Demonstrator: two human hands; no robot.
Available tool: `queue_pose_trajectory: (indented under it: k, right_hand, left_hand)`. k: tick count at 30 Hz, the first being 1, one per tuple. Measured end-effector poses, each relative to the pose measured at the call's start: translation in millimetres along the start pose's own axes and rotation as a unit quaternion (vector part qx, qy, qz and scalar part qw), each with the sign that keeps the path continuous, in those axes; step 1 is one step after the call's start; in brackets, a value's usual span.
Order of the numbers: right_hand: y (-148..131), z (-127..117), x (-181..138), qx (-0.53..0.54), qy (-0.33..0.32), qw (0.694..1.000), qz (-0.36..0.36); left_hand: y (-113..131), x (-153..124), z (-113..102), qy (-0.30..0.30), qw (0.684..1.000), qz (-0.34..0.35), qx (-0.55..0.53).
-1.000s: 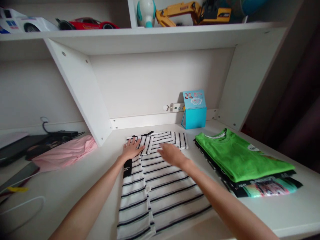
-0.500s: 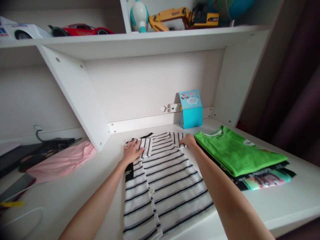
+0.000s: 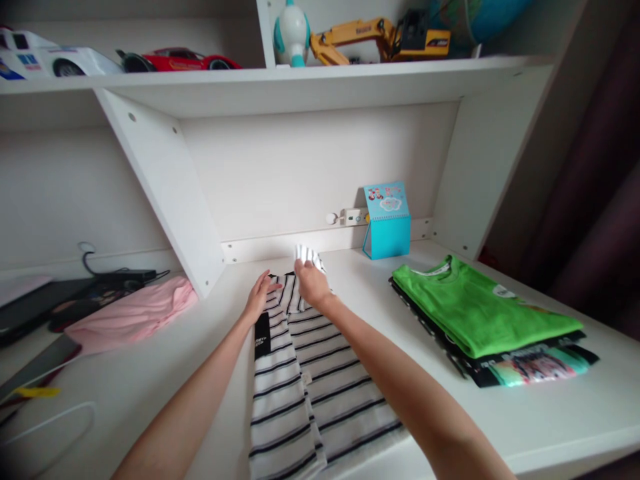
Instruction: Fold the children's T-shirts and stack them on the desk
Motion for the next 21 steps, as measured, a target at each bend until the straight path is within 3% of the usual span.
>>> queue_pose_trajectory:
  k: [3, 6, 9, 12, 15, 17, 21]
  right_hand:
    - [-43.5, 23.4, -4.7, 0.002, -0.054, 0.996, -0.076]
    - [-58.2, 17.7, -23.9, -0.002, -0.089, 0.987, -0.133]
    - [-44.9, -15.0, -65.7, -0.016, -0.109, 0.984, -0.138]
    - [-16.4, -41.2, -125.5, -0.016, -0.140, 0.985, -0.096]
    - [8.9, -41.3, -177.9, -0.032, -0.179, 0.983, -0.038]
    - [15.1, -34.3, -197.5, -0.037, -0.172, 0.984, -0.006]
    - [-5.5, -33.8, -208.5, 0.035, -0.117, 0.992, -0.007]
  left_hand:
    - [1.4, -1.5, -3.2, 0.030, 0.998, 0.017, 0.061]
    - [1.6, -1.4, -5.2, 0.035, 0.984, 0.073, 0.161]
    - [-0.5, 0.5, -5.1, 0.024, 0.976, 0.102, 0.191]
    - [-3.5, 3.2, -3.3, 0.027, 0.976, 0.095, 0.193]
    - [-4.9, 5.2, -1.1, 0.036, 0.977, 0.088, 0.191]
    - [-4.6, 5.4, -0.3, 0.041, 0.977, 0.086, 0.189]
    - [-2.7, 3.2, -1.2, 0.053, 0.978, 0.077, 0.189]
Point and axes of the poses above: each hand's wrist, its own x-axis towards the middle knuckle, its own z-axis out of the palm, y = z × x, the point moved 2 cm from there along x, towards the middle knuckle, and after that the axes turned 12 degrees about -z, right-handed, at the moved point
